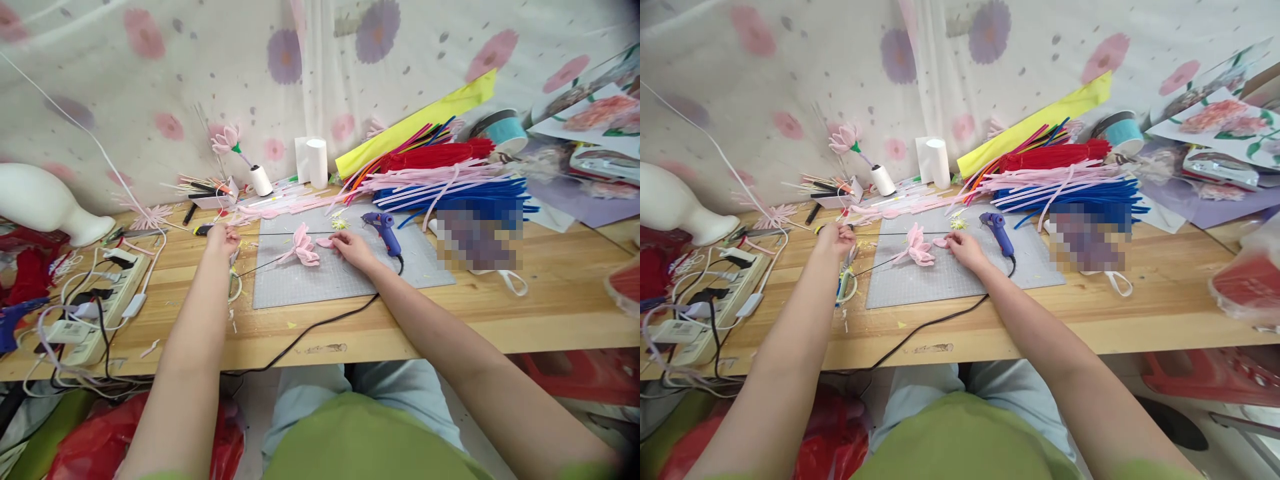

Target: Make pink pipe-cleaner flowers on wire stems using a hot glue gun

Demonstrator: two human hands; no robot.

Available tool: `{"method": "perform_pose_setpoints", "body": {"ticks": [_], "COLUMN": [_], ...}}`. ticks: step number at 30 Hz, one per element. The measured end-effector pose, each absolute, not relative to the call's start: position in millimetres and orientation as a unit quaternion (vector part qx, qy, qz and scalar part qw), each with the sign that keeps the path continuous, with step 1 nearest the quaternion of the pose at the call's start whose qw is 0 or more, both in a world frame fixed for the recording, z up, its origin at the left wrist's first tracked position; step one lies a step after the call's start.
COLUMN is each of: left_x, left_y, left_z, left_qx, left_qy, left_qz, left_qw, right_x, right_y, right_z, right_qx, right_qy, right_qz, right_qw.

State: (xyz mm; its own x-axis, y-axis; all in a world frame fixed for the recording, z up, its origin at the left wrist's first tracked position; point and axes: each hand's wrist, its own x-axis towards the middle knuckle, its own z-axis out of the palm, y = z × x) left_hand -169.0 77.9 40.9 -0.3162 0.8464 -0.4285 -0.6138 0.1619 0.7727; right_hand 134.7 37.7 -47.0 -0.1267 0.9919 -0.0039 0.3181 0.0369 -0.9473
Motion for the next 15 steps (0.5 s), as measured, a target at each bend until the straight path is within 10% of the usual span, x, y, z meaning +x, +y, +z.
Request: {"method": "perform_pose_setpoints", "body": {"ticks": [6, 15], "left_x": [-150.1, -114.3], "left_y": [42.8, 17.9], "left_z": [27.0, 4.3], "left_qx": [0.047, 0.008], "left_qy": [0.311, 0.276], "left_qz": [0.704, 0.696], "left_qw": [0.637, 0.663], "right_x": [116.7, 91.7], "right_y": [72.3, 126.3], "right_z": [-48.9, -23.6], "right_qx": [-0.519, -0.516], "right_qy": [-0.715, -0.675], "right_qz": [0.378, 0.396], "right_qw": [0.276, 0.348]}}
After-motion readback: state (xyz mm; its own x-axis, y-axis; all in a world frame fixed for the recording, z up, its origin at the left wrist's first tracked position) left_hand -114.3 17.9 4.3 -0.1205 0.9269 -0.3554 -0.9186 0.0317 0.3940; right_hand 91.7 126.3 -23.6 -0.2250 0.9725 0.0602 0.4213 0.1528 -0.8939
